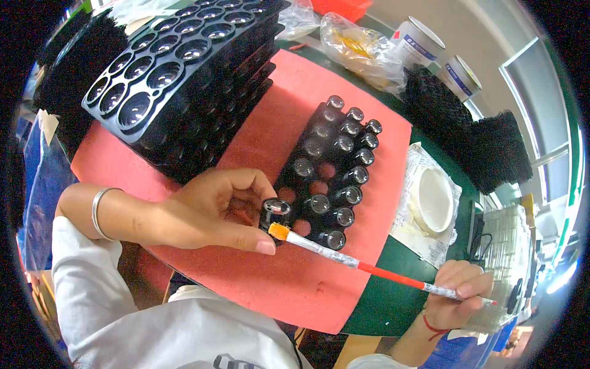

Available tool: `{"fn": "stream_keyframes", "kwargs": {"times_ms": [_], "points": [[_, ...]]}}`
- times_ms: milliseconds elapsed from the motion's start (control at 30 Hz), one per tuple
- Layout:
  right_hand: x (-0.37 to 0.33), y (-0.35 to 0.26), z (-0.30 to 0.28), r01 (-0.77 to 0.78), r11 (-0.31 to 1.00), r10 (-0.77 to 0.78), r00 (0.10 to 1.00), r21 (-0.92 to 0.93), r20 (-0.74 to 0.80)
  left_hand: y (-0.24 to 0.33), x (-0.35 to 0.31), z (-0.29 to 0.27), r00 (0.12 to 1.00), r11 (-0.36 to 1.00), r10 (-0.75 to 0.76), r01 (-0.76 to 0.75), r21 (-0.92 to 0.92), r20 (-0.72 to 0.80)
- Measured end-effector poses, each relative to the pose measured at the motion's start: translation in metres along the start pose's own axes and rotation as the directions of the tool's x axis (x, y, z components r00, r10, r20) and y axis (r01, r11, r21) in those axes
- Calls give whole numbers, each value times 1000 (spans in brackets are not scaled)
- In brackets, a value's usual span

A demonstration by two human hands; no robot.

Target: Apply glue or sealant to the rims of small cylindrical components and arrange them into trays.

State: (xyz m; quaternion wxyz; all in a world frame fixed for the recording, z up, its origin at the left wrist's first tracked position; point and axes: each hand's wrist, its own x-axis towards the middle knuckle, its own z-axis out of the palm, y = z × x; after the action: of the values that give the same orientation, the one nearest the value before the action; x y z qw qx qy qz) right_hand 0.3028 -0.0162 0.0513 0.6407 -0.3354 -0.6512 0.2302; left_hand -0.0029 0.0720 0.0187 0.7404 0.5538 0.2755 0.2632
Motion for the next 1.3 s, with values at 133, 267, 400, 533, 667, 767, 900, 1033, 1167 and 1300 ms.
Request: {"fn": "stream_keyframes", "kwargs": {"times_ms": [133, 267, 400, 533, 667, 767, 900, 1033, 1167, 1300], "points": [[-1, 0, 0, 6, 1000, -6, 1000, -7, 16, -1, 1, 0, 1000, 1000, 14, -14, 10, 12], [-2, 2, 0, 9, 1000, -9, 1000, -3, 9, 0, 1, 0, 999, 999, 41, -41, 15, 27], [-3, 3, -2, -7, 999, 6, 1000, -33, -26, -6, 2, -1, 997, 998, 66, -65, -3, 40], [-2, 1, -1, -12, 999, 10, 999, -40, -45, -5, 1, 1, 993, 994, 104, -105, 24, 47], [-1, 0, -1, -46, 997, 39, 993, -65, -107, 2, -1, 3, 994, 997, 78, -76, -26, 80], [0, 0, -2, -58, 996, 49, 988, -66, -143, -2, 0, 2, 987, 993, 114, -110, -45, 112], [1, 0, -4, -74, 997, 69, 988, -27, -136, 1, 0, 1, 983, 993, 119, -117, -24, 140], [0, 2, -24, -141, 985, 163, 952, 103, -259, 9, -1, 1, 976, 998, 53, -44, -46, 210], [11, -1, -20, -135, 976, 191, 908, 171, -373, 23, -18, 3, 928, 904, 245, -323, 279, 283], [12, 1, -29, -117, 983, 170, 875, 143, -454, 72, -45, 5, 654, 548, 634, -757, 357, 412]]}}
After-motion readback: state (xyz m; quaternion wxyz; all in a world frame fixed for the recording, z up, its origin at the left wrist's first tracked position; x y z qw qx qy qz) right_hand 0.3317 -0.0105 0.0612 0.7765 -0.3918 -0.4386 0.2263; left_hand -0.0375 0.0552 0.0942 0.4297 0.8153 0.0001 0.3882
